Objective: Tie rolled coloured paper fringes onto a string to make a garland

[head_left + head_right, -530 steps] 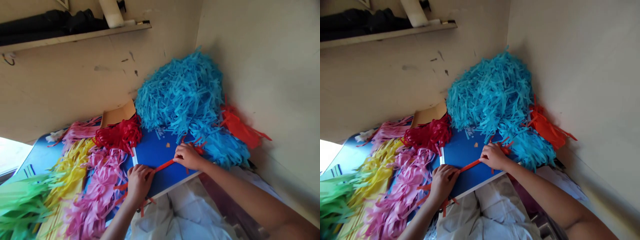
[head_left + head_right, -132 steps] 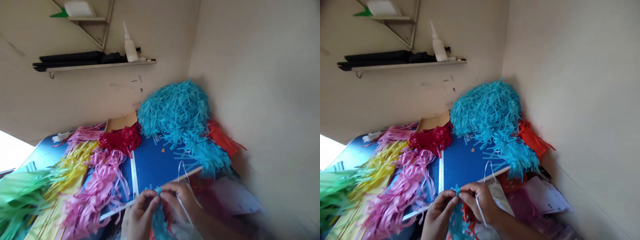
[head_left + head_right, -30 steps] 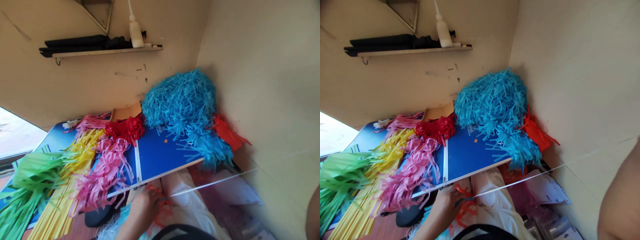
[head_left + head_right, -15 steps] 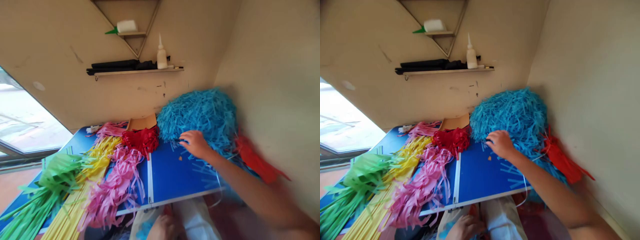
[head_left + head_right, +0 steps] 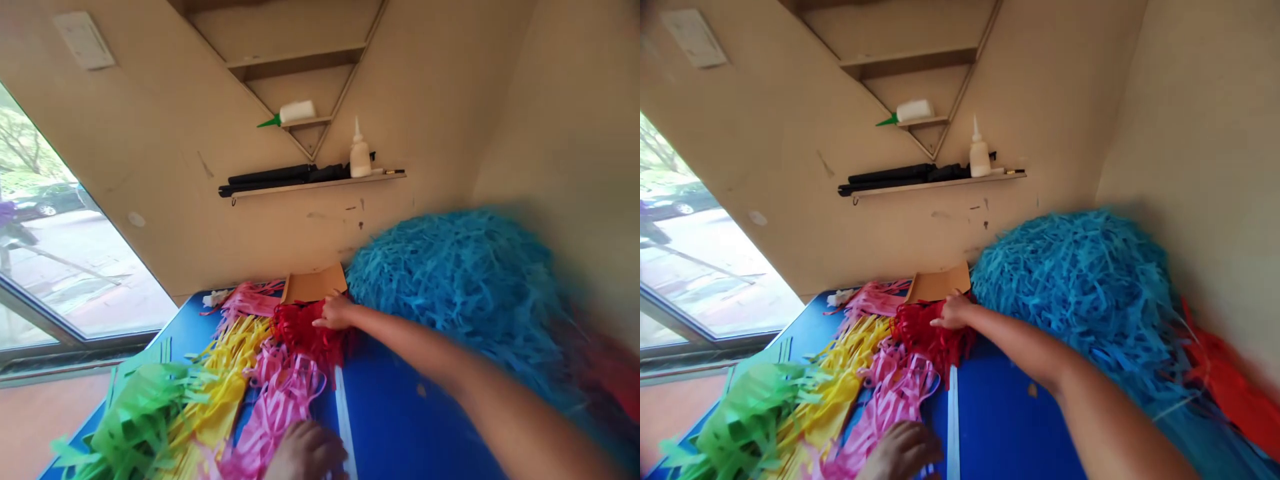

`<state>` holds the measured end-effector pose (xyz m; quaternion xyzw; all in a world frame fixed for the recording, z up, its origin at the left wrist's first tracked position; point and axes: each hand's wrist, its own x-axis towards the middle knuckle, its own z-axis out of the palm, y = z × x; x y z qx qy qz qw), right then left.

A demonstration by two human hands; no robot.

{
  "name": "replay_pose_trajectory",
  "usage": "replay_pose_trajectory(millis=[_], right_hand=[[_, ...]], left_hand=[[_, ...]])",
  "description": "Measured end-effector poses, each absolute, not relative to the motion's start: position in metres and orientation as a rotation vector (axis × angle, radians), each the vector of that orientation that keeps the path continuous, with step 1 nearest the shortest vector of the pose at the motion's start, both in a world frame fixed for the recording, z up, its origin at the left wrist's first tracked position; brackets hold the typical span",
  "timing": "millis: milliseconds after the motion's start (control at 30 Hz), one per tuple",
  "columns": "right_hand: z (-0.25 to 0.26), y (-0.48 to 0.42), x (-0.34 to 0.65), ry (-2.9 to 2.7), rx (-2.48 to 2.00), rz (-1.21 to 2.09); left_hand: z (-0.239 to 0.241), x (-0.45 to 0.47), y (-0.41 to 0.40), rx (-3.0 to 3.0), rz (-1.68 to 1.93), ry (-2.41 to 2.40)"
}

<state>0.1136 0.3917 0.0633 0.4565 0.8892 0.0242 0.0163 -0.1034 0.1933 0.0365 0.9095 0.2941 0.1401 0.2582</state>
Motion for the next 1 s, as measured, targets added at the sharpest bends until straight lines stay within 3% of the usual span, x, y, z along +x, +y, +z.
replay_pose_trajectory(millis=[200, 433, 733, 1000], right_hand=[[0.078, 0.404, 0.180, 2.673, 1.360, 0.184], [0.067, 0.405, 0.155, 2.687, 1.218, 0.138], [0.047, 0.396, 0.171, 2.761, 1.321, 0.133], [0.038, 0.382, 0.131, 2.869, 1.252, 0.104]], left_hand=[[0.092, -0.104, 0.287, 2.695, 0.271, 1.285], [0.064, -0.033, 0.370, 2.866, 0.114, 1.210], [0.071, -0.116, 0.419, 2.834, 0.021, 1.609], [0.066, -0.121, 0.425, 2.697, 0.122, 1.900]])
